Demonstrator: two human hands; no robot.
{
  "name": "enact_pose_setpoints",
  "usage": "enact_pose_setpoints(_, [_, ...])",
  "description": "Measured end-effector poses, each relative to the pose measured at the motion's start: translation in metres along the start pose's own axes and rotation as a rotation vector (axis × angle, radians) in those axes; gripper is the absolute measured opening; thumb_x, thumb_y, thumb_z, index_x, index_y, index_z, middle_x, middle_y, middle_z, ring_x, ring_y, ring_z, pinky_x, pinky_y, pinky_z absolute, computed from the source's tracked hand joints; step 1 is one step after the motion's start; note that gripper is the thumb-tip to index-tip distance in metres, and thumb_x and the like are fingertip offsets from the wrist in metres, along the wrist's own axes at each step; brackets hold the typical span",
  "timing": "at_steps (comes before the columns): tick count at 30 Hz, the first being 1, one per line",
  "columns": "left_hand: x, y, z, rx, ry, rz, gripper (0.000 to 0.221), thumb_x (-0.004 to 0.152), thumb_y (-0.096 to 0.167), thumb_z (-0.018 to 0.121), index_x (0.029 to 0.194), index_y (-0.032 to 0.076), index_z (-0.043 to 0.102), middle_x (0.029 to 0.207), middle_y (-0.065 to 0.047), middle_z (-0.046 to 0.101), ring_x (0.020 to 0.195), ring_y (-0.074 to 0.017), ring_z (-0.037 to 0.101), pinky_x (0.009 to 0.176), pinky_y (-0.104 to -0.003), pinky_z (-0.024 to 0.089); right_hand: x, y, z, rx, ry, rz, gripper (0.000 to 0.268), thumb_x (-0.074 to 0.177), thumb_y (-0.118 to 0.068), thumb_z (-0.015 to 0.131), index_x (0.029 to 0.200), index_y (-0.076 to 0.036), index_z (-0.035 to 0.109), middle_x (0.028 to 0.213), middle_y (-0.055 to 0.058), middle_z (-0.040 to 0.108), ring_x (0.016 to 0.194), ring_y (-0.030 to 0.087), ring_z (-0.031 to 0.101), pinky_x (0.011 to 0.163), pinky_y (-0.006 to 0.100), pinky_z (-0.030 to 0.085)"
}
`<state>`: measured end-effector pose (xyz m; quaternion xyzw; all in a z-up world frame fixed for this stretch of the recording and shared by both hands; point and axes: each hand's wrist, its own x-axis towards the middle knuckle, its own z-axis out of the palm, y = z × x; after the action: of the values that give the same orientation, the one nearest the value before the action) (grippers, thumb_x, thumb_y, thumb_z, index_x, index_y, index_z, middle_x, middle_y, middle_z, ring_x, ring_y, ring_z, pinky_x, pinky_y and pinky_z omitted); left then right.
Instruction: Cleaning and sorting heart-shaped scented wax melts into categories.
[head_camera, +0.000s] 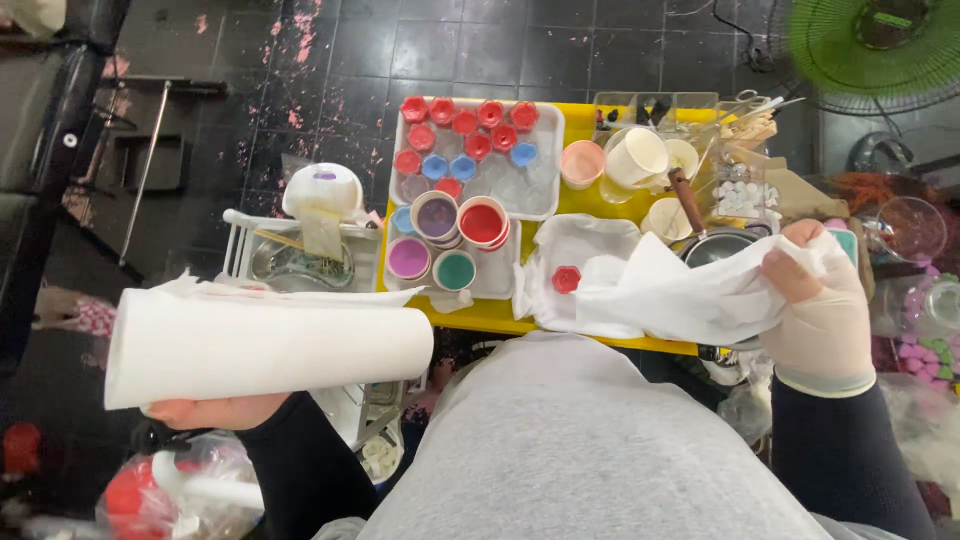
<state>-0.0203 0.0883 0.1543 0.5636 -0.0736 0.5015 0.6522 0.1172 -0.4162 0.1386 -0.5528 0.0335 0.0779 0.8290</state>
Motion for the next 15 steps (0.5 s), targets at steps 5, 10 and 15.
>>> enact_pose_setpoints(5, [-0.035,0.035,-0.031,0.028,-0.033,-0.09,0.069,0.097,0.058,0.067,0.135,0.001,0.057,0.114,-0.017,0.067,0.096,-0.0279,0.069,0.086,-0.04,0.059,0.004,-0.003,0.041,-0.022,-0.233,0.073,0.015,0.104,-0.002,0.059,0.102,-0.011,0.047,0.098,0.005,0.061,0.091,0.019,0.068,0.086,0.036,0.056])
enact_pose_setpoints(10, [-0.065,0.063,-0.055,0.112,0.163,-0.197,0.074,0.093,0.029,0.081,0.151,-0.001,0.044,0.135,-0.016,0.063,0.12,-0.0295,0.067,0.106,-0.044,0.057,0.004,0.014,0.065,-0.085,-0.312,0.304,0.015,0.099,-0.002,0.056,0.098,-0.012,0.046,0.094,0.007,0.062,0.094,0.025,0.071,0.083,0.039,0.058])
enact_pose_setpoints(15, [-0.059,0.056,-0.105,0.261,0.402,-0.096,0.076,0.092,0.0,0.076,0.158,-0.001,0.039,0.143,-0.019,0.059,0.127,-0.0309,0.06,0.118,-0.045,0.048,0.008,0.063,0.035,-0.216,-0.365,0.26,0.018,0.104,-0.003,0.063,0.096,-0.007,0.047,0.105,0.003,0.057,0.097,0.014,0.058,0.087,0.031,0.049])
